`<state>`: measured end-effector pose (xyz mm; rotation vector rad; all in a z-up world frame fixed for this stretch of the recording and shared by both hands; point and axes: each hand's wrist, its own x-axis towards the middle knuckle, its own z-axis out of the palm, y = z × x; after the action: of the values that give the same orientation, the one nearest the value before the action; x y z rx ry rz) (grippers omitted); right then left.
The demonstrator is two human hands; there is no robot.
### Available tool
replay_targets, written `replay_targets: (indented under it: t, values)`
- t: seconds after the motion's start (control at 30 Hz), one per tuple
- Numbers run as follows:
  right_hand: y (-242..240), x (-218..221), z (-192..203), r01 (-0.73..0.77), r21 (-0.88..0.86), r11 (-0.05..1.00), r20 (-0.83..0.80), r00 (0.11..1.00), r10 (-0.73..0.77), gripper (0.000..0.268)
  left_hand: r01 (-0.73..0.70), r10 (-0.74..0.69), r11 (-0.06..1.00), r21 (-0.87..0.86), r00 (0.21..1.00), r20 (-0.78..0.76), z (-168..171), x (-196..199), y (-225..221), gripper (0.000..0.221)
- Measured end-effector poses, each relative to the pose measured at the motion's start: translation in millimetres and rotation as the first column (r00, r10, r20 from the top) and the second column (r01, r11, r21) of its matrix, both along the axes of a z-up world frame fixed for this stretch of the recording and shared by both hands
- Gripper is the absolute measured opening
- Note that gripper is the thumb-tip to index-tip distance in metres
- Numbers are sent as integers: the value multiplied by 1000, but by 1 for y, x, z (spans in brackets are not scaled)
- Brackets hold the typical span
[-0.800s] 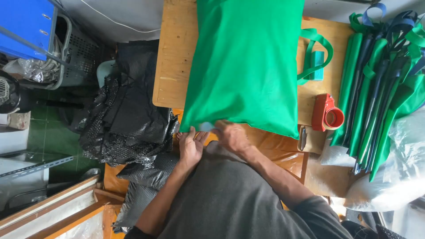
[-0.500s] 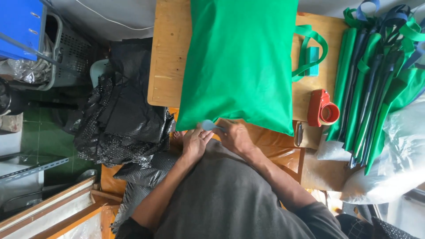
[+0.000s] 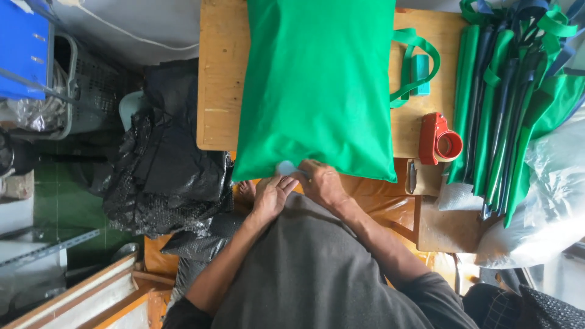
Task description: The person places a pillow into a green bag, inserts a product card, and then wraps the bag in black bubble wrap, securing it with adhesive tape.
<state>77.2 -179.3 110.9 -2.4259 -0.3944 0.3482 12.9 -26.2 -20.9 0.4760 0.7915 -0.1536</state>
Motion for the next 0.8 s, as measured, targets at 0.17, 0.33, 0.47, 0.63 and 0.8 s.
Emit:
replay_targets:
  t: [0.17,0.33,0.47,0.63,0.8]
  values:
    - [-47,-12,-11,42,-147,988,2,999,-42,20,-38,36,998,41,998,47,20,-4,5,9]
    - [-75,-26,17,182,-145,973,-52,980,-191,25,-52,51,998,45,998,30,36,0,-3,11]
    - [-40,-23,13,194,69,979,-39,981,-192,18,173,-172,985,-8,984,52,34,13,-31,18]
    - [-67,-29,-4,231,8,973,30,973,-231,18,182,-182,983,22,982,54,57,13,-35,20]
    - [-122,-49,-3,404,-64,912,-42,912,-407,25,211,-212,977,34,977,22,71,15,-33,28]
